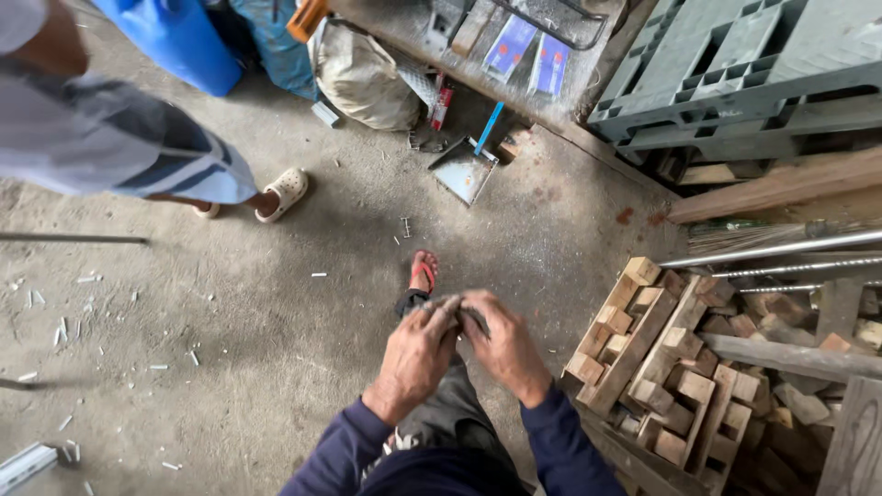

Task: The person uses an angle grinder to smooth the edges of a wooden plank resting on a workbench. After grinding, they pick up the plank, place it on a pile of other wood pieces, and then handle a small metal object.

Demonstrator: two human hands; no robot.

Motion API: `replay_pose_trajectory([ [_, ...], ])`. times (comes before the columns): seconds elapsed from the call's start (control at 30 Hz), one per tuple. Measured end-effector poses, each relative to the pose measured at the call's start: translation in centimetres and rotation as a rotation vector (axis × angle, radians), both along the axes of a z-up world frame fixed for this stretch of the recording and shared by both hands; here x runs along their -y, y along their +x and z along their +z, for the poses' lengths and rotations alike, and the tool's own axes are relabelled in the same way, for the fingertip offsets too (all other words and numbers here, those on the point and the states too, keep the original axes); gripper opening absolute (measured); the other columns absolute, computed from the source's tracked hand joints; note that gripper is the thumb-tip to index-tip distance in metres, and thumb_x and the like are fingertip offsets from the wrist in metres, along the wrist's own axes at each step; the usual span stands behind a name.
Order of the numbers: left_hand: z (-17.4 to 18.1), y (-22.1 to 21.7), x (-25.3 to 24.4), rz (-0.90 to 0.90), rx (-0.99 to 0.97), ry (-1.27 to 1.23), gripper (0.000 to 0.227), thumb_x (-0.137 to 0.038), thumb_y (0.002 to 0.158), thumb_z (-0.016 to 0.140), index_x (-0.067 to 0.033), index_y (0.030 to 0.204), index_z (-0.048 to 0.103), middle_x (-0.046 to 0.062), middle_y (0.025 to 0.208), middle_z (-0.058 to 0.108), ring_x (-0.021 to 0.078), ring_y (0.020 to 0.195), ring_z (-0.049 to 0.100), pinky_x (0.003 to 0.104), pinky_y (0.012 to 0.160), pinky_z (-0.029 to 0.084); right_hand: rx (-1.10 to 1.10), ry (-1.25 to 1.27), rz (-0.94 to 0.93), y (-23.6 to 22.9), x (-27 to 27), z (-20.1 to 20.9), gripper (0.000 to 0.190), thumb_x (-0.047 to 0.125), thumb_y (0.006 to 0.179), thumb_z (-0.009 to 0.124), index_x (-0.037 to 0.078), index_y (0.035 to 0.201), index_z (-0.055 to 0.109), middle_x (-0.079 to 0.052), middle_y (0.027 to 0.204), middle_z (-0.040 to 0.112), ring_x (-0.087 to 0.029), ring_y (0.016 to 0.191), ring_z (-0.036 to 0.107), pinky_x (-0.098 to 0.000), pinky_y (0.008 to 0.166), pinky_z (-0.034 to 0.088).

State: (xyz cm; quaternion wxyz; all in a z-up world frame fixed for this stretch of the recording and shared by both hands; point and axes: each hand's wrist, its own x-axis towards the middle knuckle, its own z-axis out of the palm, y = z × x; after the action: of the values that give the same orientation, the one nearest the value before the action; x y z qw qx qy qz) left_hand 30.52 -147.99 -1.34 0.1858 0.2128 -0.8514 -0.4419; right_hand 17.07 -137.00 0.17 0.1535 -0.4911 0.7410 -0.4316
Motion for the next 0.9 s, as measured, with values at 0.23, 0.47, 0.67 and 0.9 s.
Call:
replay_pose_trajectory([
  [0.23, -1.4, -21.3, 13.1, -0.041, -0.017, -0.051, 0.059, -0.013, 0.092, 0.070, -0.0021, 0.146, 0.050, 0.022, 0.136, 0.059, 0.0397, 0.121, 0.058, 0.048, 0.107, 0.046, -0.212, 0.041, -0.222, -20.4, 12.6, -4.7, 0.032, 0.015, 0.100, 0.070, 0.001, 0.129, 0.063, -0.018, 0.136, 0.060, -0.036, 0.127, 0.062, -0.0442, 0.108, 0.055],
  [0.47, -5.7, -38.0, 20.6, 0.073, 0.063, -0.240, 0.066, -0.024, 0.086, 0.076, -0.0030, 0.141, 0.047, 0.028, 0.145, 0.043, 0.0491, 0.129, 0.047, 0.054, 0.107, 0.042, -0.326, 0.276, -0.566, -32.2, 19.6, -8.9, 0.061, 0.023, 0.095, 0.083, 0.001, 0.143, 0.053, -0.025, 0.147, 0.041, -0.044, 0.135, 0.044, -0.0541, 0.113, 0.037],
  [0.67, -8.2, -42.6, 23.6, 0.003, 0.248, -0.111, 0.058, -0.022, 0.082, 0.078, 0.0012, 0.126, 0.049, 0.026, 0.131, 0.052, 0.0437, 0.117, 0.053, 0.052, 0.098, 0.045, -0.305, 0.354, -0.724, -33.4, 20.3, -10.5, 0.061, 0.009, 0.090, 0.075, 0.006, 0.147, 0.052, -0.022, 0.144, 0.048, -0.042, 0.137, 0.047, -0.0546, 0.115, 0.038],
  [0.9, -3.6, -32.1, 26.6, -0.027, 0.049, 0.792, 0.078, -0.017, 0.084, 0.077, 0.0016, 0.151, 0.043, 0.017, 0.119, 0.060, 0.0301, 0.110, 0.057, 0.044, 0.096, 0.047, 0.914, -0.324, -0.812, -24.1, 20.5, -3.0, 0.073, 0.008, 0.086, 0.063, 0.000, 0.155, 0.041, -0.018, 0.146, 0.055, -0.028, 0.129, 0.058, -0.0454, 0.108, 0.049],
])
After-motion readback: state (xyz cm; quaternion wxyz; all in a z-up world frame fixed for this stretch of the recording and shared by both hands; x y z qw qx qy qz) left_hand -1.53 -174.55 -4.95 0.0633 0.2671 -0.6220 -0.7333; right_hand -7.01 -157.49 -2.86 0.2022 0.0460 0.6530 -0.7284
